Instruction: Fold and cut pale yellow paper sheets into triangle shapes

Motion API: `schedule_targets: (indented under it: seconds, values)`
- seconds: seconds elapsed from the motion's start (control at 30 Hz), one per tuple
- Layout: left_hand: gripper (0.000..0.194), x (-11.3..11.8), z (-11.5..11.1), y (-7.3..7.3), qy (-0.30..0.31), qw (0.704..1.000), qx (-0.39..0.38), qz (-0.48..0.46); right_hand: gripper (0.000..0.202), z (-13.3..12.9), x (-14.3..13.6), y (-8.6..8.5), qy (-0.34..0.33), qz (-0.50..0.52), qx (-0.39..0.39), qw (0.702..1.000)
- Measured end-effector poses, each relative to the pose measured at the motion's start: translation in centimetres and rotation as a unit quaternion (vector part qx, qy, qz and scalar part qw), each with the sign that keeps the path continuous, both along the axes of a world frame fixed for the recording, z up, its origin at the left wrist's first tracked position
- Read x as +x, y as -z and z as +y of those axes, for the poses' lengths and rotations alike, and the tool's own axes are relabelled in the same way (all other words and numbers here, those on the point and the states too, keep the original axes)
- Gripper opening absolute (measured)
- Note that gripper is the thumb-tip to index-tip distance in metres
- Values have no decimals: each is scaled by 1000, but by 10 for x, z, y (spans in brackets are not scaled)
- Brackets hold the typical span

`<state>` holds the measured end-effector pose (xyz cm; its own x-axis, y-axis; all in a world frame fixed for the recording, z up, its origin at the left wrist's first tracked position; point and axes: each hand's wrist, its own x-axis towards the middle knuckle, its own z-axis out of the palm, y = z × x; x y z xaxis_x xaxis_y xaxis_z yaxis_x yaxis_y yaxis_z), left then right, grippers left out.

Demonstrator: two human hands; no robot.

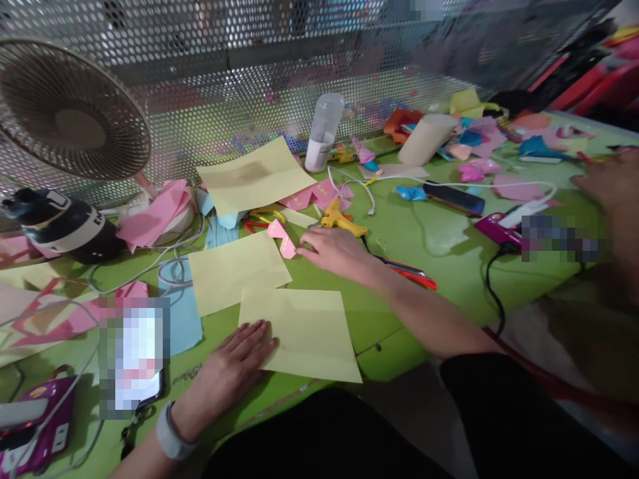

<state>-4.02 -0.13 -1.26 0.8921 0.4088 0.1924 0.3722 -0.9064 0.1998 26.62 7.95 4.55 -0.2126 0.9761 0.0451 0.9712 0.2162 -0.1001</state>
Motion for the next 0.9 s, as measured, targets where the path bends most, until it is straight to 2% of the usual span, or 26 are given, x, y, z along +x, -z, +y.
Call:
schedule_targets:
  seconds: [0.2,0.37,0.47,0.53,0.63,0.7,0.73,0.8,0.83,0.9]
  values:
    - [48,3,-3,-10,-10,1000,-14,7,26,2,8,-3,-2,-27,-73,997]
    - [43,8,-7,-10,-7,999,40,14,29,-6,2,-11,-63,5,-79,995]
    - [38,5,-9,-8,-17,999,40,4,36,-18,-3,-20,-161,72,-104,979]
    - [38,2,-9,-10,-35,999,26,-3,52,-33,0,-20,-257,111,-144,949]
    - [39,0,-9,-15,-55,998,0,3,93,-61,12,-3,-373,148,-186,897]
    - [39,-2,-8,-18,-55,998,-12,13,102,-80,23,18,-394,167,-185,885]
    - [39,-3,-8,-19,-52,998,-16,20,92,-87,27,29,-380,175,-174,892]
    - [38,-4,-8,-20,-46,998,-13,30,52,-97,31,48,-328,211,-144,909]
    - [37,-4,-9,-21,-45,998,-9,33,38,-99,31,54,-307,236,-131,912]
    - [36,-3,-11,-22,-51,998,-2,34,30,-97,28,58,-284,278,-110,911]
